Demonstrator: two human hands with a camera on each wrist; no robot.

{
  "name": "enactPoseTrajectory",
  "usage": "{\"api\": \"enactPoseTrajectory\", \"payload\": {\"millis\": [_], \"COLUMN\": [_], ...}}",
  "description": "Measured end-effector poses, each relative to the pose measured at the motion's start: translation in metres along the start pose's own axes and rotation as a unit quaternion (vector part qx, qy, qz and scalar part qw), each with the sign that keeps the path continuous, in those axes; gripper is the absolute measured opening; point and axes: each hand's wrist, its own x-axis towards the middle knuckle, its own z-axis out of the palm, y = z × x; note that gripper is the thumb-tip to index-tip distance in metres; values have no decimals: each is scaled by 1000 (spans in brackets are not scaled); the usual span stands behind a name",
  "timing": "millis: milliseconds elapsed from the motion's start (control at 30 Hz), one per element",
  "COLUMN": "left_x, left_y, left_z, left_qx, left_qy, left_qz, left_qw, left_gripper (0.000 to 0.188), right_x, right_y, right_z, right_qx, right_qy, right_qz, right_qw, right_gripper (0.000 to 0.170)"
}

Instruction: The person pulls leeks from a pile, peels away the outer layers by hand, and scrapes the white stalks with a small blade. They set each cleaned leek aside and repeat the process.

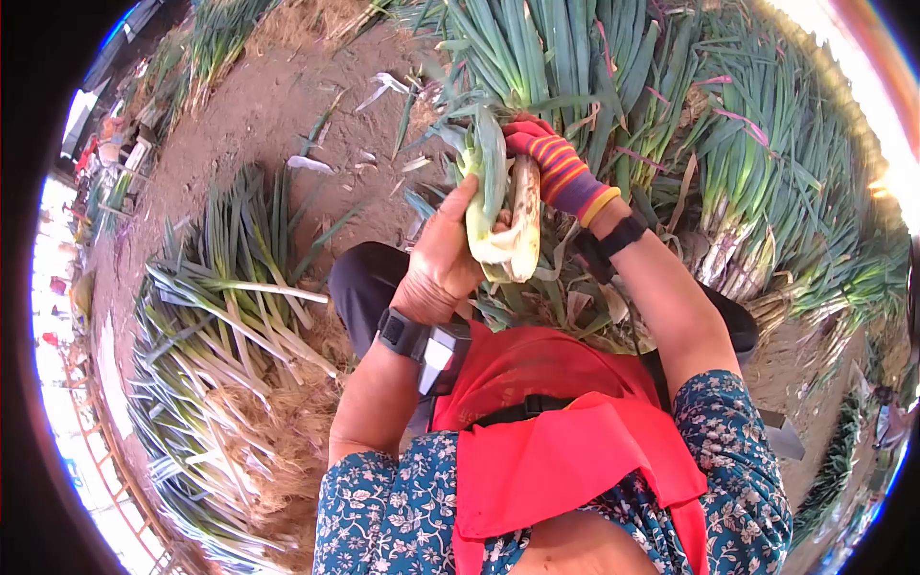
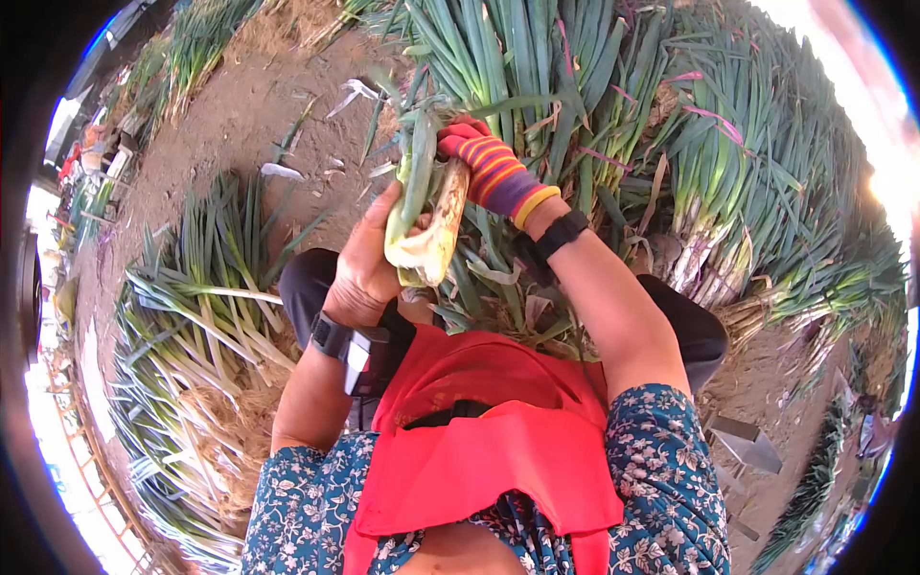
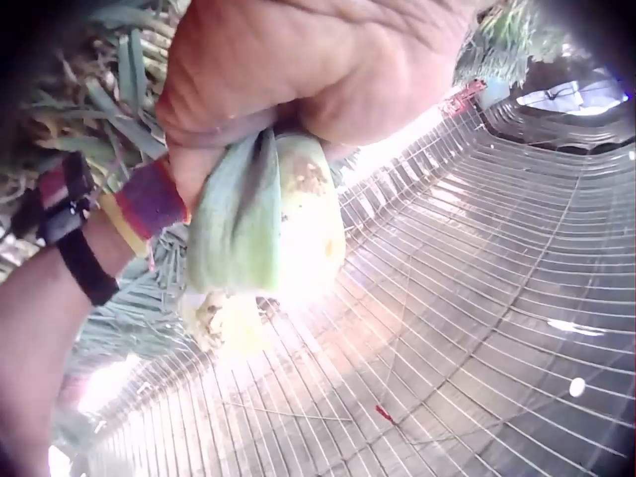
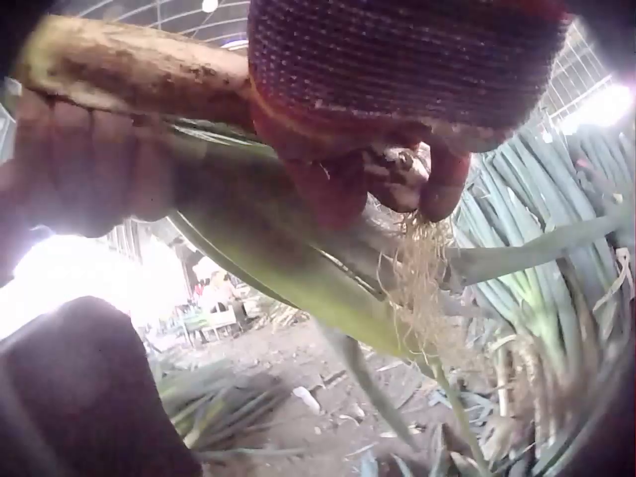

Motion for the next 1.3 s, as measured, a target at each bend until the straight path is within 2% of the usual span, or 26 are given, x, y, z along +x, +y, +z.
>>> {"api": "enactPoseTrajectory", "payload": {"millis": [33, 100, 167, 233, 300, 400, 467, 600, 733, 800, 833, 900, 933, 1033, 1067, 1167, 1200, 1300], "left_x": [-12, -14, -20, -27, -32, -39, -39, -36, -33, -35, -36, -39, -41, -40, -39, -35, -34, -32], "left_y": [2, 4, 7, 4, -1, 2, 0, 1, 1, 3, 4, 7, 7, 6, 7, 9, 7, 5], "left_z": [17, 12, 11, 14, 28, 22, 23, 20, 25, 28, 29, 31, 35, 42, 41, 40, 36, 30], "left_qx": [-43, -54, -80, -111, -83, -106, -106, -88, -71, -36, -33, 45, 57, 26, 14, 2, 1, 44], "left_qy": [-19, -20, -48, -75, -42, -91, -82, -69, -38, -28, -28, 18, 23, 51, 33, 31, -4, 22], "left_qz": [-12, -5, -15, -25, 49, 26, 38, 49, 67, 71, 72, 72, 76, 71, 64, 50, 55, 64], "left_qw": [999, 998, 996, 991, 994, 990, 990, 993, 994, 996, 996, 996, 995, 996, 997, 998, 999, 997], "left_gripper": [43, 45, 44, 44, 46, 40, 43, 46, 41, 36, 36, 33, 33, 32, 32, 33, 35, 42], "right_x": [1, 6, 8, 9, 10, 11, 9, 5, -4, -12, -14, -20, -20, -20, -18, -22, -26, -33], "right_y": [-8, -21, -21, -23, -27, -35, -34, -42, -34, -24, -24, -25, -33, -34, -40, -44, -40, -46], "right_z": [3, 7, 11, 16, 19, 23, 27, 26, 28, 29, 27, 23, 12, 9, -1, 0, 1, 2], "right_qx": [0, 116, 93, 302, 268, 311, 400, 437, 417, 265, 265, 151, -38, -18, -51, -19, -13, 46], "right_qy": [-5, 36, 23, 18, 19, 30, 17, 0, -2, 16, 19, 65, 46, 18, -20, -31, -46, -36], "right_qz": [-2, 74, 59, 134, 103, 117, 201, 245, 212, 155, 152, 247, 158, 150, 121, 125, 123, 146], "right_qw": [1000, 990, 994, 944, 958, 943, 894, 866, 884, 952, 952, 955, 986, 988, 991, 992, 991, 988], "right_gripper": [36, 38, 36, 35, 36, 40, 43, 42, 43, 51, 51, 61, 67, 63, 59, 56, 57, 65]}}
